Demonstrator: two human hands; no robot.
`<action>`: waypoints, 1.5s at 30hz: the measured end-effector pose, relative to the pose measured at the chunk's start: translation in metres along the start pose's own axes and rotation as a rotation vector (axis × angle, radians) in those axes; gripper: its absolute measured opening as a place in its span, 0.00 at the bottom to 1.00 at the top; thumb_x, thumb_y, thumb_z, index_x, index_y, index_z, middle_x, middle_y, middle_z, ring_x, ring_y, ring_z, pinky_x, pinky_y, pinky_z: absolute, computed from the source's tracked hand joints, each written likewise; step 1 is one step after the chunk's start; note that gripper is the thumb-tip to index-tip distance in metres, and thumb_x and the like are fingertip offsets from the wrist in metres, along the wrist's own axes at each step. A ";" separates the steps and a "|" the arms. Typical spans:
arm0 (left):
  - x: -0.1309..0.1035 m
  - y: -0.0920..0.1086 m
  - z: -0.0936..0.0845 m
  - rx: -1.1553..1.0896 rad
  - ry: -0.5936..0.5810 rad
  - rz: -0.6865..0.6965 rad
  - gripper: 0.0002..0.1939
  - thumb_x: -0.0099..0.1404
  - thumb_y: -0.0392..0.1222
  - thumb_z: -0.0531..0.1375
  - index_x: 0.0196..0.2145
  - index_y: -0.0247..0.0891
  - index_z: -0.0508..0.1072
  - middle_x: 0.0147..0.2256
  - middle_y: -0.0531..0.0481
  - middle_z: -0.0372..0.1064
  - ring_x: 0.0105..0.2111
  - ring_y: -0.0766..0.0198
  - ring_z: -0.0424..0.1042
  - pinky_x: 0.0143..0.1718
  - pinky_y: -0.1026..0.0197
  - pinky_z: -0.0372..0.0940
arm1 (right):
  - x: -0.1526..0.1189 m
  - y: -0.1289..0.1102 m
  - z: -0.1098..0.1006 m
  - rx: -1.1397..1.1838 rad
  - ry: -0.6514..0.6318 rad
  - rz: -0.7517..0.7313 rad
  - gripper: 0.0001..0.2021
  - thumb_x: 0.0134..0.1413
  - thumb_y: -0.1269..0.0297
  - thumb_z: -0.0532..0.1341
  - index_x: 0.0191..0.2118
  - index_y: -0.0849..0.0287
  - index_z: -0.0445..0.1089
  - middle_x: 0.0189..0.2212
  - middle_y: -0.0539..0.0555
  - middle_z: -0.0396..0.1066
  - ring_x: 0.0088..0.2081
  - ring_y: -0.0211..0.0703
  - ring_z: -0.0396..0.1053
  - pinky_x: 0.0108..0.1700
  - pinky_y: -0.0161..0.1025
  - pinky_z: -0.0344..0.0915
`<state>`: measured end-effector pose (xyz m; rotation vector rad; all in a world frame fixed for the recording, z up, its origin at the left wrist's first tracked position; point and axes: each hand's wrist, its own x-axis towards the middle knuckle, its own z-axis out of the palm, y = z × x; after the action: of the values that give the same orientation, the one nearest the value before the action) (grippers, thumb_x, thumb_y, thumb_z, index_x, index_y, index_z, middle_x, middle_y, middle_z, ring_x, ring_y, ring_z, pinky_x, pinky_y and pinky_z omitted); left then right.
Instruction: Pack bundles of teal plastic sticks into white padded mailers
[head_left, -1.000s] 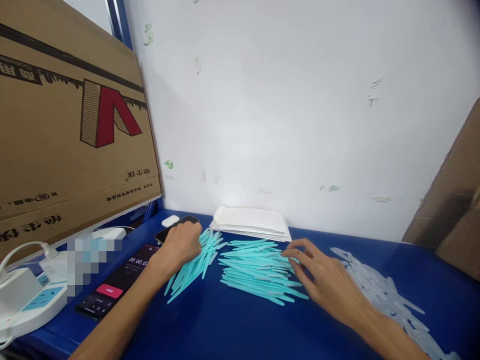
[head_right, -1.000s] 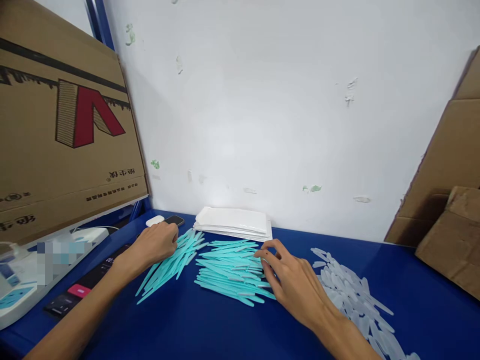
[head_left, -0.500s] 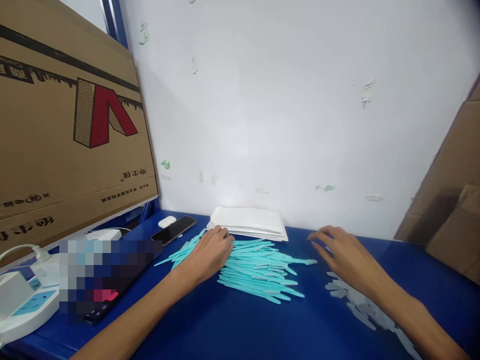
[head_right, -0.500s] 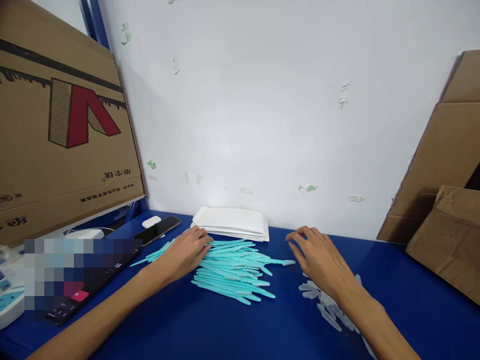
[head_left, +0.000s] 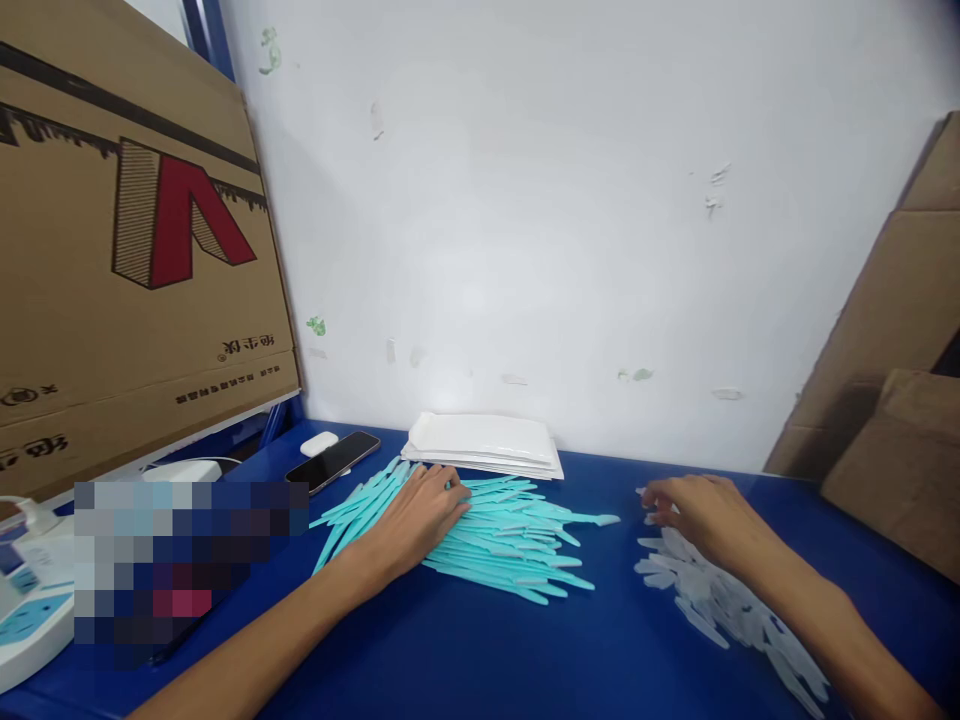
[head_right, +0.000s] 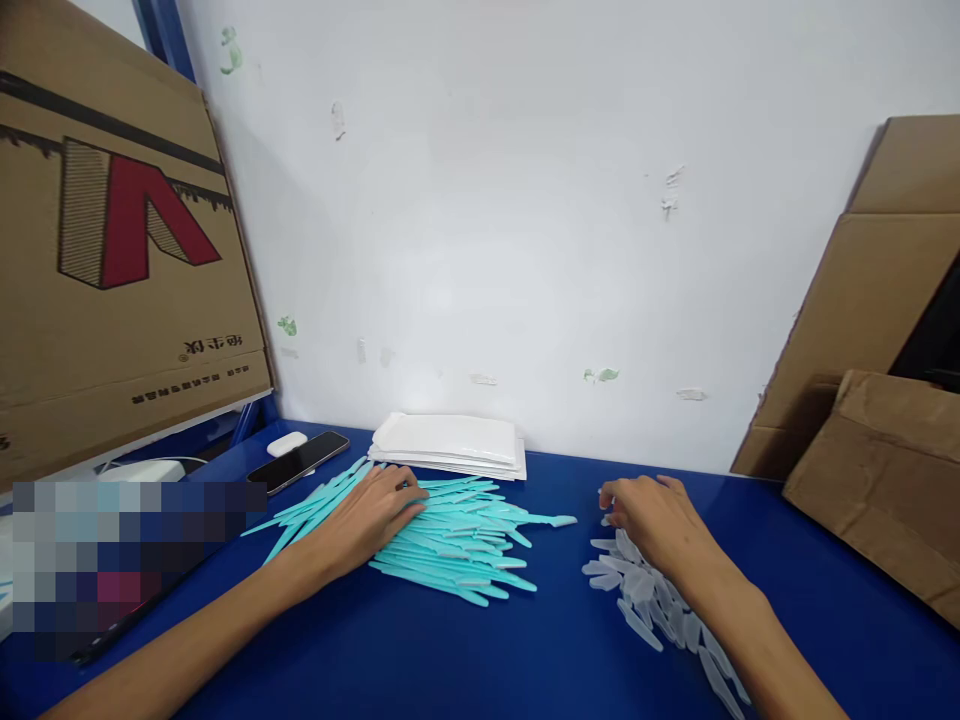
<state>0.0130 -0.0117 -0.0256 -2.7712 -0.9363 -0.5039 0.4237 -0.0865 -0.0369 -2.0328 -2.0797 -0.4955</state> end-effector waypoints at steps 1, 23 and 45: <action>0.000 0.000 0.000 0.002 0.001 -0.001 0.12 0.75 0.40 0.51 0.47 0.41 0.74 0.44 0.45 0.68 0.43 0.56 0.67 0.44 0.53 0.60 | 0.000 0.000 0.000 -0.001 -0.032 0.000 0.08 0.54 0.64 0.60 0.35 0.50 0.79 0.28 0.51 0.79 0.33 0.49 0.76 0.38 0.42 0.63; 0.003 -0.004 0.006 0.054 -0.013 -0.027 0.17 0.76 0.39 0.48 0.36 0.36 0.74 0.37 0.44 0.68 0.40 0.56 0.67 0.38 0.57 0.62 | 0.004 -0.023 0.007 0.030 -0.018 -0.113 0.11 0.61 0.65 0.58 0.28 0.55 0.73 0.26 0.52 0.75 0.30 0.48 0.72 0.37 0.43 0.56; 0.003 -0.003 0.006 0.036 -0.034 -0.028 0.17 0.77 0.39 0.47 0.37 0.36 0.74 0.38 0.44 0.69 0.40 0.56 0.67 0.36 0.58 0.60 | 0.000 -0.072 -0.026 0.030 0.180 -0.189 0.15 0.67 0.66 0.47 0.46 0.54 0.71 0.33 0.55 0.79 0.32 0.49 0.76 0.34 0.41 0.66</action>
<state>0.0154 -0.0063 -0.0296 -2.7468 -0.9831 -0.4412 0.3500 -0.0962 -0.0200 -1.7148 -2.1640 -0.6474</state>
